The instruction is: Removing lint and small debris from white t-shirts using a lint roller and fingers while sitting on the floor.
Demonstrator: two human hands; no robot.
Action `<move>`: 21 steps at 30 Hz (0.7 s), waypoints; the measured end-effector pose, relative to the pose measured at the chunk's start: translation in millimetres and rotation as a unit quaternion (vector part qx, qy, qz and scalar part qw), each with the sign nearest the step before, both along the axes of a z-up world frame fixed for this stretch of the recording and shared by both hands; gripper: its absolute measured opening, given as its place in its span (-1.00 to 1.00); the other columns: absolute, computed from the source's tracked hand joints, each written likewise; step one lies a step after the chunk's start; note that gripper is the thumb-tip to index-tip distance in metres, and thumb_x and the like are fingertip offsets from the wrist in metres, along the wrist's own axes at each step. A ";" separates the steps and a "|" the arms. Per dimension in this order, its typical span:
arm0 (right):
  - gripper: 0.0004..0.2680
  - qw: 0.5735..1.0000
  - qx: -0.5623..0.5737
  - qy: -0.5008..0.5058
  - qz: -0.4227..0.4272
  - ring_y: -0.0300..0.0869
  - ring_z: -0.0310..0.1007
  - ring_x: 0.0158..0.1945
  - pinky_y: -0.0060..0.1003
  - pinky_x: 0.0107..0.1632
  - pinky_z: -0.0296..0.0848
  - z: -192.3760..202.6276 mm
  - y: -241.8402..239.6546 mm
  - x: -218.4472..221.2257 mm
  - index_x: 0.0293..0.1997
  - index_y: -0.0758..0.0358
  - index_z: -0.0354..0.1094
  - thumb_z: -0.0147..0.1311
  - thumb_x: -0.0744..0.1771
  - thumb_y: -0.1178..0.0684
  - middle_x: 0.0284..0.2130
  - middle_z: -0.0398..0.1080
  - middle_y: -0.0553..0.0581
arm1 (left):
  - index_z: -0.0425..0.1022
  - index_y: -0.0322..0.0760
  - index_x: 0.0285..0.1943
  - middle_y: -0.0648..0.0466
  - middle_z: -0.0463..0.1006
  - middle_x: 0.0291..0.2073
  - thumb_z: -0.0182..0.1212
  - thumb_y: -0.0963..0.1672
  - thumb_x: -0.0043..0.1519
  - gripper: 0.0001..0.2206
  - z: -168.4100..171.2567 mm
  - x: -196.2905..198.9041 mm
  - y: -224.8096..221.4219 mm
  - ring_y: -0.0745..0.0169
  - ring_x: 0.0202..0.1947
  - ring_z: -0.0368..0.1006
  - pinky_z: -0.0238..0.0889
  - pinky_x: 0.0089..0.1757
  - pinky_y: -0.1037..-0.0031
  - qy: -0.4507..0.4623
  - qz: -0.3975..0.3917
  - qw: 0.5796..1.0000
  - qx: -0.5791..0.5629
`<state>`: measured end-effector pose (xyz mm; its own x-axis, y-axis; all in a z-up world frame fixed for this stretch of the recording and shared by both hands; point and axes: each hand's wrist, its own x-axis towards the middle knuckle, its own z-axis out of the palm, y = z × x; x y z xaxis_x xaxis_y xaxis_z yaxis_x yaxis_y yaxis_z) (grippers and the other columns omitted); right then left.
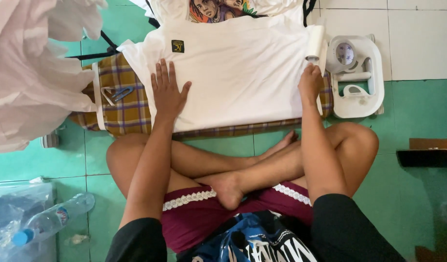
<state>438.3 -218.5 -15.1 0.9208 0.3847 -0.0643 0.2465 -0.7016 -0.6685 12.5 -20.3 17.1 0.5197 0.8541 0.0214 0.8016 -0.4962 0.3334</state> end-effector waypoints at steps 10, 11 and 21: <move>-0.82 0.975 0.208 0.064 0.047 -0.22 0.69 -0.09 -0.46 -0.34 0.67 44.7 84.1 22.8 -0.04 0.25 0.24 -0.19 0.29 0.22 0.07 0.54 0.09 | 0.05 -0.26 0.61 -0.09 -0.07 0.58 0.04 0.17 0.40 -0.29 -23.5 -3.4 8.5 -0.16 0.57 -0.19 -0.29 0.41 -0.03 -0.077 -0.009 0.994 0.079; -0.82 0.975 0.207 0.066 0.049 -0.22 0.69 -0.09 -0.46 -0.34 0.67 49.5 94.8 26.2 -0.04 0.25 0.24 -0.19 0.29 0.22 0.07 0.54 0.09 | 0.05 -0.26 0.61 -0.09 -0.07 0.58 0.04 0.17 0.40 -0.29 -20.9 -2.0 9.4 -0.16 0.57 -0.19 -0.29 0.41 -0.03 -0.075 -0.007 0.994 0.078; -0.67 0.972 0.111 0.173 0.110 -0.34 0.67 -0.22 -0.57 -0.20 0.64 29.4 169.6 57.3 0.13 0.18 0.31 -0.13 0.26 0.27 0.07 0.44 -0.01 | 0.17 -0.27 0.55 -0.12 0.08 0.54 0.15 0.14 0.37 -0.32 -17.5 -1.2 8.1 -0.18 0.53 -0.02 -0.09 0.37 -0.04 -0.089 0.003 0.986 0.143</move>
